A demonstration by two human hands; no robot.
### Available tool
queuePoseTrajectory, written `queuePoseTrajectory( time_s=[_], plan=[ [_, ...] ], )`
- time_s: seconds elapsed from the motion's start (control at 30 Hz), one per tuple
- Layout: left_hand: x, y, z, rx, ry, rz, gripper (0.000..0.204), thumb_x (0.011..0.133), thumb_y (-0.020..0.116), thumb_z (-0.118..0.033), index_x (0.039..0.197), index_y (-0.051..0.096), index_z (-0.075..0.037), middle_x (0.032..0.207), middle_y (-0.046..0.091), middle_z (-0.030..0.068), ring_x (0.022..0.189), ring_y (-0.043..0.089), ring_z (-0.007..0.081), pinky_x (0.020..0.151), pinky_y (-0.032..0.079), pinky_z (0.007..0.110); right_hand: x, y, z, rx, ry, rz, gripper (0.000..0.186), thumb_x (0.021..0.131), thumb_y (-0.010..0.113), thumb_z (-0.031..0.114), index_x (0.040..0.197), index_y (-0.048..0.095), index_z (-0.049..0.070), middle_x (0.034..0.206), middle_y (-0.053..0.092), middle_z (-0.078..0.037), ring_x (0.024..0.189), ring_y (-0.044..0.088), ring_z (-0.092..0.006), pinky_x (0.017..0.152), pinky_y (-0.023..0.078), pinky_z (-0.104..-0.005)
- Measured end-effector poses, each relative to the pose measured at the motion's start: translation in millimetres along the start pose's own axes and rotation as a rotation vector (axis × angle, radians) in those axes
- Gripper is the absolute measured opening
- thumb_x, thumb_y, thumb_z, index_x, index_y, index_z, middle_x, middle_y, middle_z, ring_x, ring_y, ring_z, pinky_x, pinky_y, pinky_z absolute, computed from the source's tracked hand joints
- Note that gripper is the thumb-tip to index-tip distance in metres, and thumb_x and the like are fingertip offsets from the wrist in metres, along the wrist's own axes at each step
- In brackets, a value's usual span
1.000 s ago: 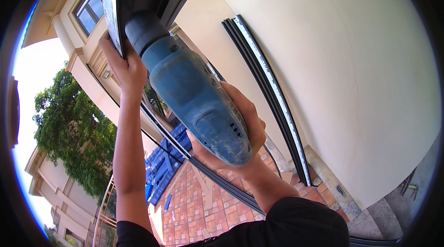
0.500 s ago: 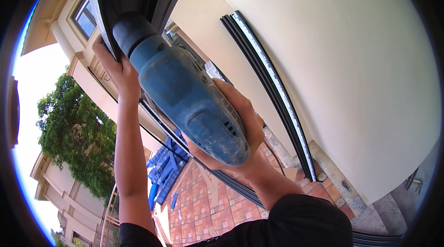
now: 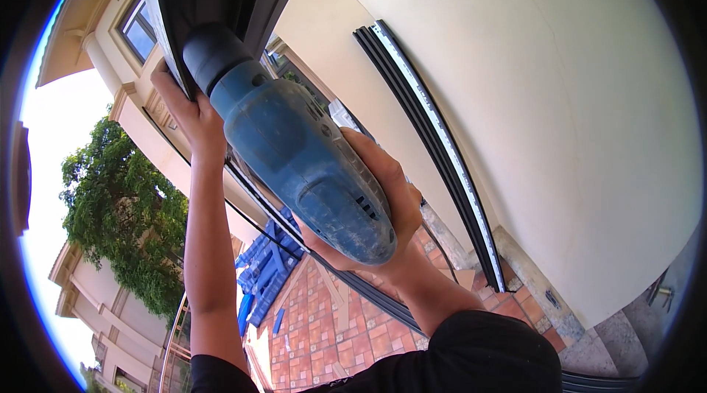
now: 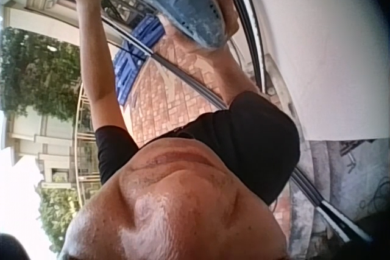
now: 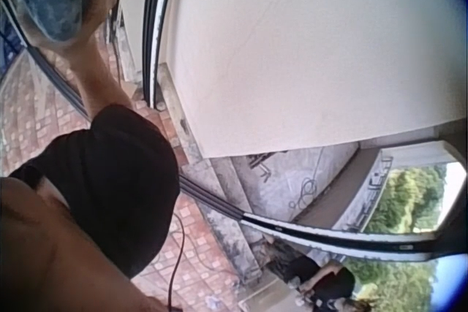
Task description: The person holds a white metal door frame upright with one hand and uses an electric drill to bore holes into the top segment of the frame.
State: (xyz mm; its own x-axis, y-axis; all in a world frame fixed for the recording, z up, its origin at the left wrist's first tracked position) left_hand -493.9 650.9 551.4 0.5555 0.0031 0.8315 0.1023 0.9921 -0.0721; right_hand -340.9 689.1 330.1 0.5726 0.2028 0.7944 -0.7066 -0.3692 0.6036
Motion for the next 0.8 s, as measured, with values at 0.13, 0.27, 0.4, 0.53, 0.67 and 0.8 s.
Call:
queuePoseTrajectory(
  time_s=[0.13,0.27,0.4,0.53,0.67,0.8],
  plan=[
    [-0.1,2.1,-3.8,-0.021,-0.023,0.004,0.037,0.094,0.058,0.003,0.129,0.045,0.003,0.104,0.056,0.0220,0.094,0.056,0.0310,0.089,0.045,0.041,-1.8,-0.1,-2.8,0.006,-0.001,-0.036,0.083,0.077,0.086,0.015,0.146,0.043,-0.002,0.113,0.073,-0.018,0.091,0.077,-0.0232,0.083,0.064,-0.0316],
    [-1.4,0.4,-2.4,-0.057,-0.018,-0.003,0.037,0.095,0.058,0.002,0.129,0.044,0.003,0.104,0.056,0.0223,0.092,0.057,0.0301,0.086,0.046,0.040,1.2,-0.1,1.1,-0.020,0.014,-0.002,0.082,0.077,0.085,0.014,0.146,0.043,-0.001,0.113,0.073,-0.018,0.090,0.077,-0.0222,0.083,0.064,-0.0315],
    [-0.1,-0.5,-2.0,0.016,0.017,0.001,0.036,0.095,0.058,0.002,0.128,0.044,0.003,0.103,0.057,0.0221,0.090,0.057,0.0290,0.084,0.046,0.040,-0.6,0.6,0.0,-0.021,0.018,-0.001,0.081,0.077,0.085,0.014,0.146,0.044,-0.002,0.110,0.073,-0.017,0.090,0.077,-0.0216,0.083,0.063,-0.0308],
    [-0.9,2.3,-2.1,-0.021,-0.026,0.002,0.034,0.095,0.058,0.002,0.127,0.044,0.003,0.102,0.056,0.0215,0.089,0.056,0.0276,0.083,0.046,0.039,-2.6,0.6,-4.4,0.024,0.042,-0.017,0.081,0.077,0.085,0.014,0.145,0.044,-0.002,0.108,0.074,-0.017,0.089,0.077,-0.0219,0.082,0.063,-0.0306],
    [0.2,1.4,-1.3,-0.018,-0.004,0.009,0.033,0.096,0.057,0.002,0.127,0.045,0.003,0.101,0.056,0.0208,0.088,0.055,0.0267,0.082,0.046,0.037,-0.2,-0.1,-3.4,-0.008,0.011,-0.026,0.081,0.077,0.086,0.015,0.145,0.044,-0.003,0.108,0.074,-0.018,0.088,0.078,-0.0222,0.081,0.064,-0.0310],
    [1.6,2.3,-2.7,-0.029,-0.004,-0.014,0.034,0.095,0.058,0.003,0.127,0.045,0.003,0.101,0.056,0.0211,0.088,0.055,0.0278,0.082,0.046,0.037,1.5,0.9,-6.2,-0.016,-0.002,-0.021,0.082,0.078,0.085,0.016,0.145,0.043,-0.003,0.106,0.074,-0.017,0.087,0.078,-0.0225,0.080,0.064,-0.0306]
  ],
)
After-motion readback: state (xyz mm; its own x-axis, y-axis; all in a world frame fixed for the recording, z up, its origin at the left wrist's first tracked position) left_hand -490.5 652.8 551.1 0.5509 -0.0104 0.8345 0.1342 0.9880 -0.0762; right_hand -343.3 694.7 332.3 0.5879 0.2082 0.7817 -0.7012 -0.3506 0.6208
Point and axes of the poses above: each hand's wrist, its own x-axis towards the middle knuckle, its own y-axis out of the palm, z = x × y, the point moved 5 cm from there along x, towards the middle knuckle
